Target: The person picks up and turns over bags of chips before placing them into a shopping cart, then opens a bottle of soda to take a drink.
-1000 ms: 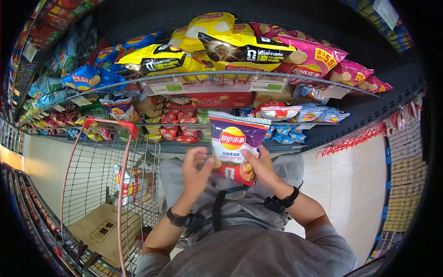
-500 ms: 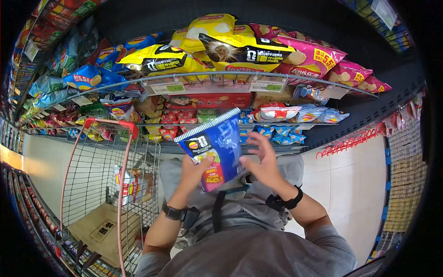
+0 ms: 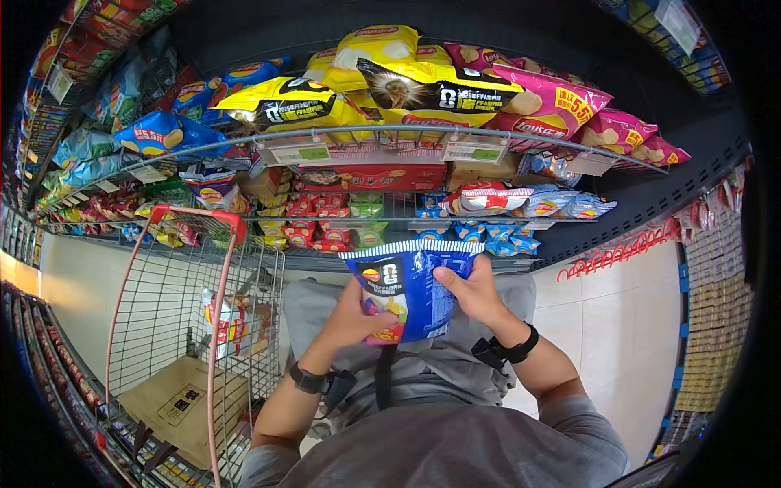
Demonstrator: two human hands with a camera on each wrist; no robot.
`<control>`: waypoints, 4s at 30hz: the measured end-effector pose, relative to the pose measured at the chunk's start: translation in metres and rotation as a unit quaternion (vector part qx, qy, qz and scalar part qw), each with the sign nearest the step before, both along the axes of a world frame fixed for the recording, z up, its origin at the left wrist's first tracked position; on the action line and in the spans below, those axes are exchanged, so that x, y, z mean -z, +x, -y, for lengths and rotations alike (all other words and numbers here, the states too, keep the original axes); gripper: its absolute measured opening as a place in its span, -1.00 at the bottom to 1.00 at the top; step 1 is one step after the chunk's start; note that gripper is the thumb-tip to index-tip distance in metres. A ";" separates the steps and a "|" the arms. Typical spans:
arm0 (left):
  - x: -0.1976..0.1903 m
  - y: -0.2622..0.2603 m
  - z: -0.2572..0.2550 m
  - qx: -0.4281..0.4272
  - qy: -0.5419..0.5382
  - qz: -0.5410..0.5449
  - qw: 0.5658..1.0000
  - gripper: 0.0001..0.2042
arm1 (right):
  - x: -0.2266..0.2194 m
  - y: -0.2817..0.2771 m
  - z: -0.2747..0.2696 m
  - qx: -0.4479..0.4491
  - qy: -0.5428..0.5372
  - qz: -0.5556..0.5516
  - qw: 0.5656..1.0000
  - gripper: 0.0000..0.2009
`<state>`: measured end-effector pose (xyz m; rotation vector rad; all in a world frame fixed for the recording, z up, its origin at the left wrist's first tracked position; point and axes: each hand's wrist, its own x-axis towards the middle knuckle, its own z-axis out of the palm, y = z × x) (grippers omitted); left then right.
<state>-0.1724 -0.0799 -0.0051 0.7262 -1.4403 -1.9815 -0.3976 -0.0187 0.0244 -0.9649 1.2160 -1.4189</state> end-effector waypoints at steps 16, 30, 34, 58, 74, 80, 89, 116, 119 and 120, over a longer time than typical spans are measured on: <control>-0.001 -0.024 0.020 -0.182 0.119 0.034 0.976 -0.36 | 0.019 0.007 0.012 -0.133 0.182 0.207 0.952 -0.44; 0.002 -0.018 0.026 -0.162 0.134 0.045 0.977 -0.25 | 0.015 0.006 0.026 -0.109 0.214 0.282 0.929 -0.53; -0.002 -0.004 0.031 -0.222 -0.166 0.124 0.953 -0.23 | 0.010 0.019 0.045 -0.111 0.114 0.220 0.962 -0.50; -0.142 0.220 -0.043 -0.538 -0.341 0.308 0.706 -0.37 | -0.072 0.286 0.135 -0.501 -0.062 0.049 0.862 -0.41; -0.099 0.179 -0.025 -0.451 -0.412 0.293 0.736 -0.73 | -0.231 0.119 0.003 -0.301 -0.493 0.118 0.808 -0.82; -0.064 0.084 -0.007 -0.198 -0.471 0.260 0.819 -0.76 | -0.228 0.076 -0.025 -0.228 -0.516 0.099 0.820 -0.83; -0.056 0.025 -0.003 -0.081 -0.457 0.213 0.860 -0.79 | -0.223 0.028 -0.044 -0.197 -0.536 0.055 0.819 -0.81; -0.026 -0.023 -0.016 0.039 -0.401 0.146 0.904 -0.81 | 0.040 -0.167 0.054 0.163 -0.138 -0.599 0.771 -0.93; -0.024 -0.014 -0.009 -0.007 -0.381 0.143 0.913 -0.78 | 0.009 -0.135 0.047 0.155 -0.216 -0.551 0.791 -0.93; -0.027 -0.013 -0.003 -0.021 -0.376 0.144 0.915 -0.74 | -0.002 -0.126 0.041 0.145 -0.233 -0.545 0.792 -0.93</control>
